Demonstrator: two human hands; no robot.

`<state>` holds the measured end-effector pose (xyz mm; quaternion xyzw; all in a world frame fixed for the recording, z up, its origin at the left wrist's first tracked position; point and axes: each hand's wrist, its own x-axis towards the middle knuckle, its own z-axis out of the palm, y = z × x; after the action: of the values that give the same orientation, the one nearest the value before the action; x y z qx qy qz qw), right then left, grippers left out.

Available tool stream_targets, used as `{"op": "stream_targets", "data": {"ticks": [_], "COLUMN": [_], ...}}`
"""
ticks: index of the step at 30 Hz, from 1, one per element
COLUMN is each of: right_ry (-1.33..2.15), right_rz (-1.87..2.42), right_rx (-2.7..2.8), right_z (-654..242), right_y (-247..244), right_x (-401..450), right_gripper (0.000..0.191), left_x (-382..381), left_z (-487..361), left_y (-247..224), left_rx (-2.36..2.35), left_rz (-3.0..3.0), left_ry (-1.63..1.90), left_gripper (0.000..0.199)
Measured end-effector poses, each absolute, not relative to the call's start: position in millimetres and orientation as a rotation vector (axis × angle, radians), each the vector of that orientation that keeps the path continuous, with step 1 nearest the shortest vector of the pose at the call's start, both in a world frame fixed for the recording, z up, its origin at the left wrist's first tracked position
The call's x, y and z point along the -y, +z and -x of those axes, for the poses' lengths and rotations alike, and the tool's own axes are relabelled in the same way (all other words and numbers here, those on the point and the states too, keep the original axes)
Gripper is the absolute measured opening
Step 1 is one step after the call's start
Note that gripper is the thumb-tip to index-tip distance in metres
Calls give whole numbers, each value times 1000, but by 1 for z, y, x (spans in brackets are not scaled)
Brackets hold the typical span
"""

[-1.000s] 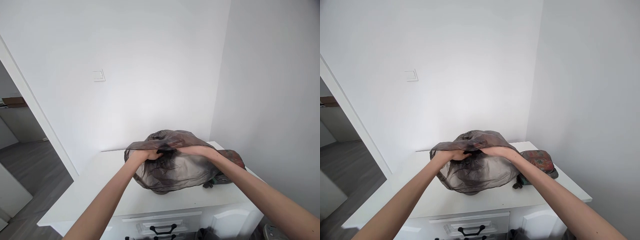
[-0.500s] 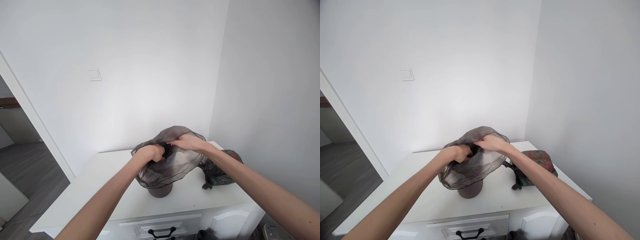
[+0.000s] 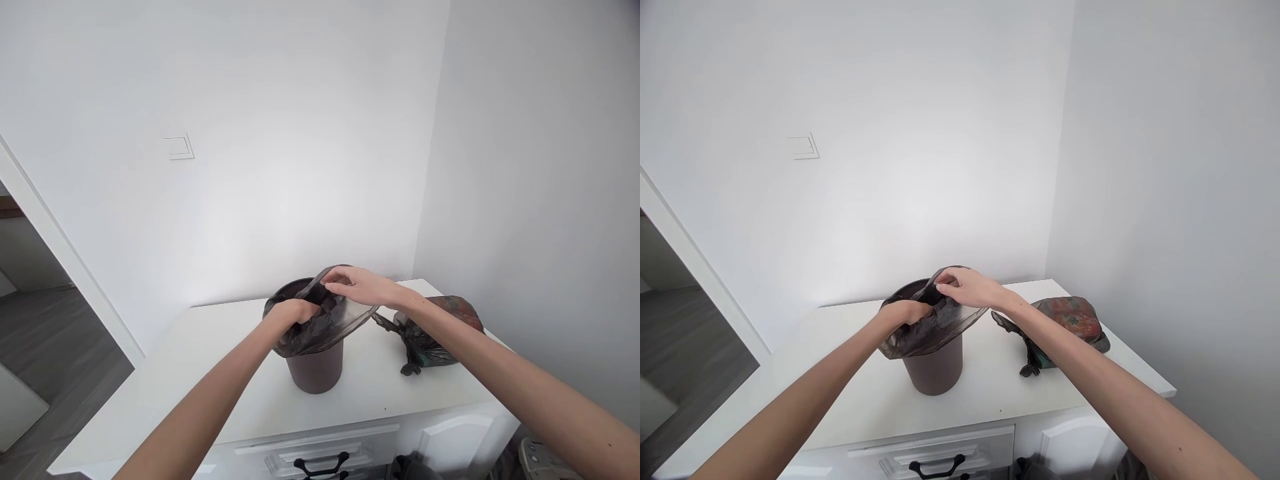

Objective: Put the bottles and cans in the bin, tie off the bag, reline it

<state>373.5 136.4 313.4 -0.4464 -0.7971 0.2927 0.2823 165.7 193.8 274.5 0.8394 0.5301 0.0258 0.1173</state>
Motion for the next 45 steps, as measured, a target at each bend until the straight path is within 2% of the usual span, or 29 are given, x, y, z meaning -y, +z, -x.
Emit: {"op": "stream_targets", "data": {"ticks": [3, 7, 9, 13, 16, 19, 23, 29, 33, 39, 42, 45], "right_ry": [698, 535, 483, 589, 739, 852, 975, 1160, 1342, 1600, 1594, 1431], "right_rz": [1178, 1170, 1171, 1162, 1133, 1127, 1180, 1189, 1209, 976, 1007, 1051], "right_rx": [2139, 2124, 2132, 2140, 2108, 2053, 2011, 1851, 1729, 1705, 1702, 1729], "right_z": [-374, -371, -369, -367, -369, -373, -376, -376, -380, -391, -399, -407], "right_y": [302, 286, 279, 267, 260, 255, 251, 242, 232, 214, 209, 206], "right_x": [-144, -154, -160, -171, -176, -177, -176, -181, -185, -180, -172, -162], "right_gripper": [25, 33, 51, 102, 116, 117, 115, 106, 112, 95, 100, 100], "left_x": [-183, -166, -163, -173, -180, -179, -171, -176, -190, -193, -182, -168], "left_z": [-156, -131, -117, -97, -85, -73, -63, -59, -44, -23, -19, -19], "left_y": [287, 295, 291, 278, 277, 282, 290, 289, 269, 221, 212, 219], "left_rx": [-1461, -1458, -1547, -1814, -1904, -1883, -1813, -2001, -2208, -2043, -1927, -1943], "left_rz": [-2543, -2702, -2718, -2402, -2141, -2065, -2080, -2066, -1911, -1791, -1788, -1852], "left_ry": [-39, 148, 284, 586, 676, 572, 500, 724, 690, 301, 265, 450], "left_gripper": [19, 34, 46, 76, 74, 60, 57, 44, 35, 31, 31, 28]}}
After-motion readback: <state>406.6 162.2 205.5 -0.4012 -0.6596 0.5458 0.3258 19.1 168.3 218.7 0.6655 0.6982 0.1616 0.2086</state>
